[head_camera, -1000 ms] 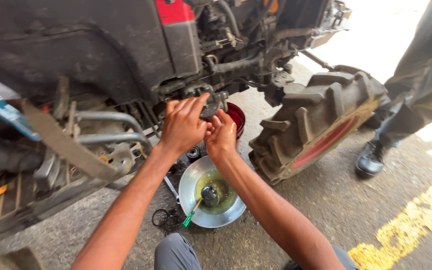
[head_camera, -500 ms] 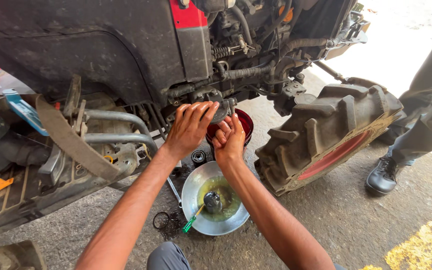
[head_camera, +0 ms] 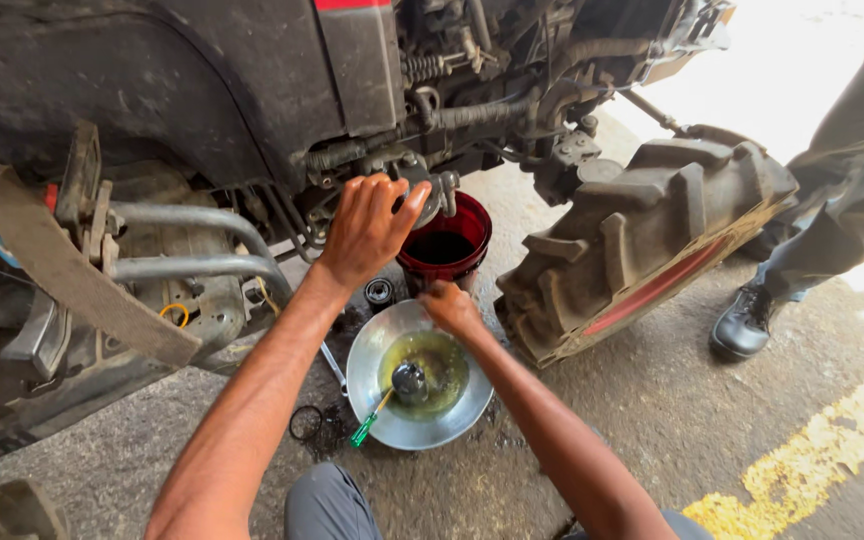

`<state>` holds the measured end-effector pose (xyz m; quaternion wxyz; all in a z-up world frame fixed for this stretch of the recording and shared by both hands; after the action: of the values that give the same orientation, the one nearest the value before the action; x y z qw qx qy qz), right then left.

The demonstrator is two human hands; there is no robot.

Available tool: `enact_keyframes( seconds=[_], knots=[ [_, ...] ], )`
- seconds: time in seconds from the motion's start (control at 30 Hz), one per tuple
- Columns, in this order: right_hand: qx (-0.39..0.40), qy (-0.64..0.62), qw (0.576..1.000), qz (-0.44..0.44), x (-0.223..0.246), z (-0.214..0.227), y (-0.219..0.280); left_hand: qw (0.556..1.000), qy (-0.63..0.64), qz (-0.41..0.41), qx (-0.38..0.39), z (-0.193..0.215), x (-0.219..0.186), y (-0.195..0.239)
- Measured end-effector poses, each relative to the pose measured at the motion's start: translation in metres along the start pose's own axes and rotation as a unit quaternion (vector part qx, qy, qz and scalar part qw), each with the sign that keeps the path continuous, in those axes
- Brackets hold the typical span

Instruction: The person drains fuel from a tractor, cleans a filter housing, and installs a new fuel filter by hand and using a screwdriver.

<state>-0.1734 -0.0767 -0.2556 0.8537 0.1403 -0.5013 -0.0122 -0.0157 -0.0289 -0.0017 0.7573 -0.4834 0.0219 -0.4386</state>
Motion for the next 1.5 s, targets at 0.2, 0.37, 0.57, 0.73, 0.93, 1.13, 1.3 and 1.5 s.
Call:
enact_keyframes(
  seconds=[0.2,0.37,0.57,0.73,0.93,1.13,1.3,1.5],
  knots=[
    [0.017,0.301,0.953,-0.009,-0.063,0.004,-0.021,0.999,-0.025,-0.022,0.001,-0.001,0.003,-0.004],
    [0.008,0.306,0.951,0.038,-0.086,-0.001,-0.036,0.999,-0.033,-0.035,-0.003,-0.007,0.008,-0.003],
    [0.049,0.311,0.939,0.138,-0.096,-0.013,-0.067,0.997,-0.052,-0.058,-0.010,-0.011,0.013,0.000],
    [0.085,0.410,0.890,0.180,-0.062,-0.006,-0.056,0.996,-0.062,-0.061,-0.019,-0.017,0.013,0.003],
    [-0.006,0.267,0.956,0.122,0.009,0.014,0.002,0.996,-0.043,-0.063,-0.040,-0.022,0.016,0.001],
    [-0.135,0.249,0.928,0.240,0.050,0.034,0.044,0.998,-0.003,-0.062,-0.022,-0.019,0.019,0.004],
    [-0.139,0.226,0.929,0.258,0.038,0.026,0.044,0.998,0.024,-0.059,-0.027,-0.020,0.021,-0.004],
    [-0.038,0.327,0.906,0.267,0.000,0.035,0.020,0.996,-0.008,-0.073,-0.042,-0.027,0.023,0.008]
  ],
)
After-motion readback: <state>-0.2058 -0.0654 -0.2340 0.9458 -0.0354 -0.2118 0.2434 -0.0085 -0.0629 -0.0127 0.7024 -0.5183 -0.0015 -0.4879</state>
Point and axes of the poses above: each hand's wrist, its own y-axis away from the middle knuckle, its own z-axis out of the back of the hand, x = y × z, the point moved 1 cm from there along -y, towards the middle knuckle, and after that the axes turned 6 degrees about y, right-handed, at the moved point
